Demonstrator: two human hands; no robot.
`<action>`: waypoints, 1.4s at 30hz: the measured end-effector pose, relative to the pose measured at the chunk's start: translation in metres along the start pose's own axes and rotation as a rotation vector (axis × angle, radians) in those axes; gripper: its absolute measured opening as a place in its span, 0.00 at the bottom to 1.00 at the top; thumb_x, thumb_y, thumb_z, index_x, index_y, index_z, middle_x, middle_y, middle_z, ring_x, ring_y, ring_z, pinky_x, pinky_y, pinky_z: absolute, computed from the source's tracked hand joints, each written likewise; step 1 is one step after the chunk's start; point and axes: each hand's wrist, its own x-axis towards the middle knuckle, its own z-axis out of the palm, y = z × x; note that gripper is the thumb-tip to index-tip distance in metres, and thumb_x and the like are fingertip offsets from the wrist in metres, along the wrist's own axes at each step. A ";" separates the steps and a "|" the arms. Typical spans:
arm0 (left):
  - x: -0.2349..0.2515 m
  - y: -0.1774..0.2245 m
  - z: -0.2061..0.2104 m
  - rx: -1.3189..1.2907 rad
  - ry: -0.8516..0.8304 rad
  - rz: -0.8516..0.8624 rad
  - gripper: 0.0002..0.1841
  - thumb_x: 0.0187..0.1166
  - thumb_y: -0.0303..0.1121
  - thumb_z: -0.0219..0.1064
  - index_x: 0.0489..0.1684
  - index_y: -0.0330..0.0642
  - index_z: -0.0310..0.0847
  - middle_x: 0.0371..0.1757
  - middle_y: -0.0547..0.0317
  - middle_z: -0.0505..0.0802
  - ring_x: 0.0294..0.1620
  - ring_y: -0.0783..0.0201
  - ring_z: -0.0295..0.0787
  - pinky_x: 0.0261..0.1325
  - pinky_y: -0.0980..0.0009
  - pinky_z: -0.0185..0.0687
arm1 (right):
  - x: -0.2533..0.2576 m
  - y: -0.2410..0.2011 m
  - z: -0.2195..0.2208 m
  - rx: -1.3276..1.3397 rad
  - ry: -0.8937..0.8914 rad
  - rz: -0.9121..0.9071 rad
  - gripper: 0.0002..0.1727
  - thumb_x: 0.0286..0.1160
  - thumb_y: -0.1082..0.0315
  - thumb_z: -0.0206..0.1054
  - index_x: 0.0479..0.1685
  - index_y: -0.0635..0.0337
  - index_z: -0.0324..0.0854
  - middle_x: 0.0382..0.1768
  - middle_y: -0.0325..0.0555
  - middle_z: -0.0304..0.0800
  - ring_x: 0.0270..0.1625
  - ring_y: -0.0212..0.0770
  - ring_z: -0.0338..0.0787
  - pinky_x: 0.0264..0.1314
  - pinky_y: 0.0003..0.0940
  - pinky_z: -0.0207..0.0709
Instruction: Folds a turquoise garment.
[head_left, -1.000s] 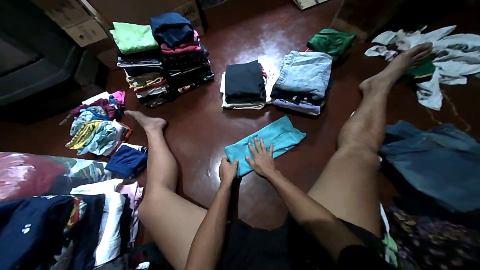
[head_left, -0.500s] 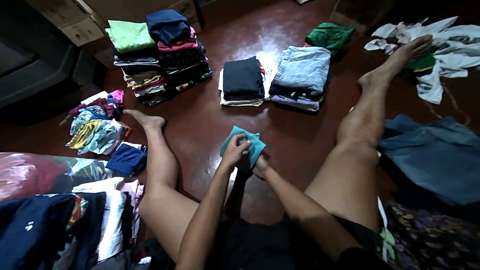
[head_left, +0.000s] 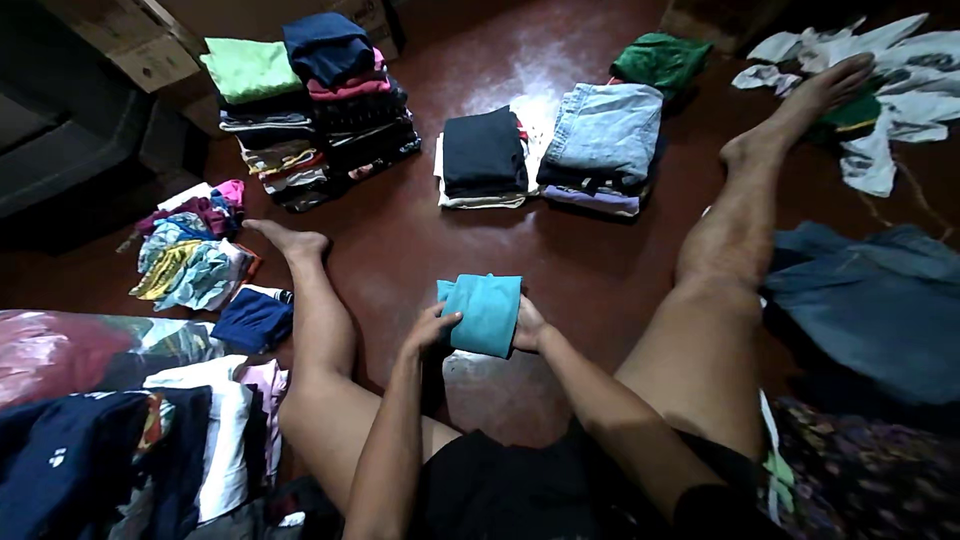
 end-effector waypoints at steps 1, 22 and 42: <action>-0.004 0.000 0.002 -0.051 0.027 0.015 0.20 0.84 0.33 0.64 0.70 0.32 0.78 0.56 0.45 0.94 0.56 0.56 0.93 0.65 0.56 0.89 | 0.004 -0.002 -0.001 -0.022 -0.012 -0.003 0.52 0.76 0.19 0.22 0.85 0.43 0.66 0.76 0.47 0.82 0.78 0.49 0.80 0.76 0.61 0.75; -0.003 -0.003 0.042 0.486 0.857 -0.013 0.29 0.82 0.41 0.63 0.80 0.36 0.71 0.79 0.31 0.76 0.77 0.38 0.76 0.77 0.44 0.75 | 0.022 0.017 0.009 -1.545 0.545 -0.739 0.35 0.74 0.55 0.69 0.84 0.52 0.72 0.73 0.55 0.82 0.71 0.55 0.85 0.72 0.56 0.80; -0.021 -0.024 0.070 1.067 0.474 0.178 0.33 0.86 0.46 0.53 0.94 0.56 0.58 0.97 0.49 0.53 0.97 0.41 0.42 0.92 0.34 0.37 | 0.023 0.035 0.002 -2.052 0.300 -0.590 0.30 0.90 0.42 0.44 0.90 0.26 0.64 0.97 0.40 0.46 0.98 0.56 0.42 0.90 0.78 0.29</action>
